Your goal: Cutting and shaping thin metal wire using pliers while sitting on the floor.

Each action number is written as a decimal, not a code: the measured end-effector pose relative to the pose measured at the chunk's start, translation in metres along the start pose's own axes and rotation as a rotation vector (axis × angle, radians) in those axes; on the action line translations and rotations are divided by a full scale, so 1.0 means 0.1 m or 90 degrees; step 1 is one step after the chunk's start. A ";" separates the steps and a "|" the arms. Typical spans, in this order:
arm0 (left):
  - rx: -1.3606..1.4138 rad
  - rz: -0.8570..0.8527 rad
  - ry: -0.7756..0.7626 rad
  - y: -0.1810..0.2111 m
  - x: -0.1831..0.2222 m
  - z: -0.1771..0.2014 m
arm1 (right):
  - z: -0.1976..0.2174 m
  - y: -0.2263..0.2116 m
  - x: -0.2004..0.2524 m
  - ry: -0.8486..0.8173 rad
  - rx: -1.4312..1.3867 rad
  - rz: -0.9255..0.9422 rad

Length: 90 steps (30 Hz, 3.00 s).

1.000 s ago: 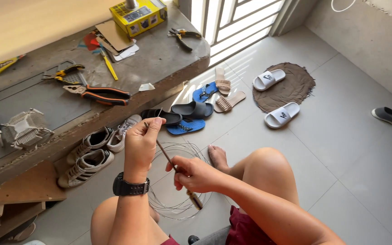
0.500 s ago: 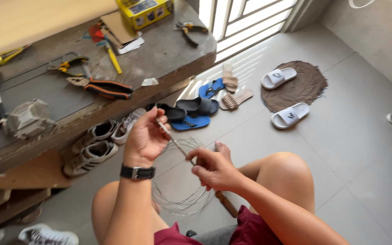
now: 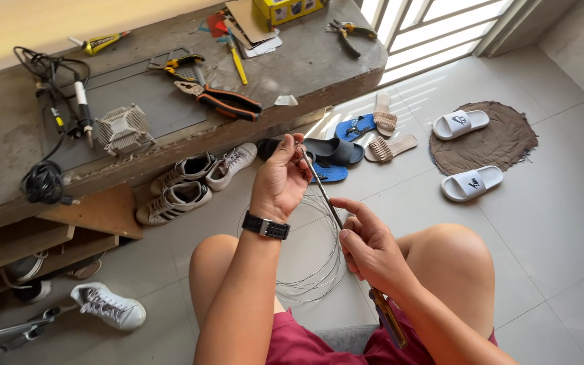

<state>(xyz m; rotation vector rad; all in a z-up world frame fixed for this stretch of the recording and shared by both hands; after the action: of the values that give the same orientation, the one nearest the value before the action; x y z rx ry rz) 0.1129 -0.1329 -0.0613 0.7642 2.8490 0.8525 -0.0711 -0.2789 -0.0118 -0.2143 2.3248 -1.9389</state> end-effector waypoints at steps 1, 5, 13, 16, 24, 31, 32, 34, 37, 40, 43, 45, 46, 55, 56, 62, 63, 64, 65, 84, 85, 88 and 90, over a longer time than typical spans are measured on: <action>0.001 -0.003 0.003 -0.02 0.02 0.01 | -0.04 0.00 0.00 -0.004 0.000 -0.002; -0.017 -0.047 -0.027 -0.04 0.07 -0.02 | -0.20 -0.04 -0.01 -0.005 -0.011 0.039; 0.045 -0.198 -0.147 0.17 0.42 -0.25 | -0.63 0.01 0.08 -0.034 -0.009 -0.002; -0.007 -0.273 -0.208 0.34 0.55 -0.28 | -0.64 0.15 0.10 -0.065 -0.174 -0.071; -0.041 -0.263 -0.272 0.57 0.86 -0.26 | -0.62 0.30 0.00 -0.133 -0.285 -0.085; -0.102 -0.271 -0.270 0.69 0.97 -0.11 | -0.75 0.34 -0.01 -0.155 -0.335 -0.072; -0.097 -0.271 -0.269 0.68 0.97 -0.10 | -0.84 0.34 0.01 -0.175 -0.441 -0.081; -0.095 -0.273 -0.268 0.68 0.97 -0.08 | -0.94 0.35 0.02 -0.199 -0.547 -0.091; -0.106 -0.279 -0.269 0.71 1.00 -0.06 | -1.02 0.35 0.01 -0.244 -0.650 -0.106; -0.132 -0.252 -0.262 0.73 1.05 -0.09 | -0.95 0.40 0.00 -0.190 -0.551 -0.101; -0.210 -0.249 -0.235 0.82 1.16 -0.15 | -0.89 0.42 -0.02 -0.152 -0.426 -0.102; -0.594 -0.201 -0.078 0.92 1.28 -0.19 | -0.81 0.46 -0.03 -0.085 -0.310 -0.125; -0.595 -0.200 -0.076 0.90 1.29 -0.17 | -0.79 0.50 -0.05 -0.086 -0.311 -0.127; -0.573 -0.129 0.041 0.70 1.45 -0.19 | -0.73 0.65 -0.11 -0.052 -0.191 -0.029; -0.602 -0.136 0.043 0.72 1.46 -0.21 | -0.73 0.68 -0.12 -0.031 -0.170 -0.030; -0.652 -0.106 0.127 0.72 1.67 -0.11 | -1.03 0.66 -0.03 -0.050 -0.093 -0.025; -0.666 -0.087 0.143 0.72 1.72 -0.09 | -1.14 0.63 -0.01 -0.100 -0.077 -0.023; -0.665 -0.088 0.154 0.71 1.80 -0.09 | -1.17 0.65 0.00 -0.108 -0.079 -0.028; -0.678 -0.088 0.156 0.69 1.86 -0.10 | -1.23 0.70 0.02 -0.134 -0.073 -0.047; -0.802 -0.601 0.437 0.59 2.29 -0.52 | -1.03 -0.07 -0.83 -0.227 0.412 0.174; -0.801 -0.603 0.438 0.56 2.29 -0.56 | -1.01 -0.13 -0.86 -0.228 0.412 0.176; -0.725 -0.623 0.386 0.46 2.29 -0.57 | -1.11 -0.14 -0.94 -0.398 0.394 0.118; -0.657 -0.582 0.348 0.37 2.27 -0.41 | -1.13 -0.03 -0.94 -0.485 0.284 0.086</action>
<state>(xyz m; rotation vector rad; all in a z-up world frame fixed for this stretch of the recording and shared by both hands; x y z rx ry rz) -0.0779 -0.0172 0.0087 -0.8901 2.0559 2.1230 0.0019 -0.1535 0.0110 -0.6040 1.3677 -1.8101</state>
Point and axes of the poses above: each hand's wrist, its own x-axis away from the middle knuckle, its own z-axis out of the back of the hand, y = z × x, the point moved 7 cm from there along -x, towards the middle knuckle, and after that the axes turned 13 degrees about -y, right-handed, at the moved point
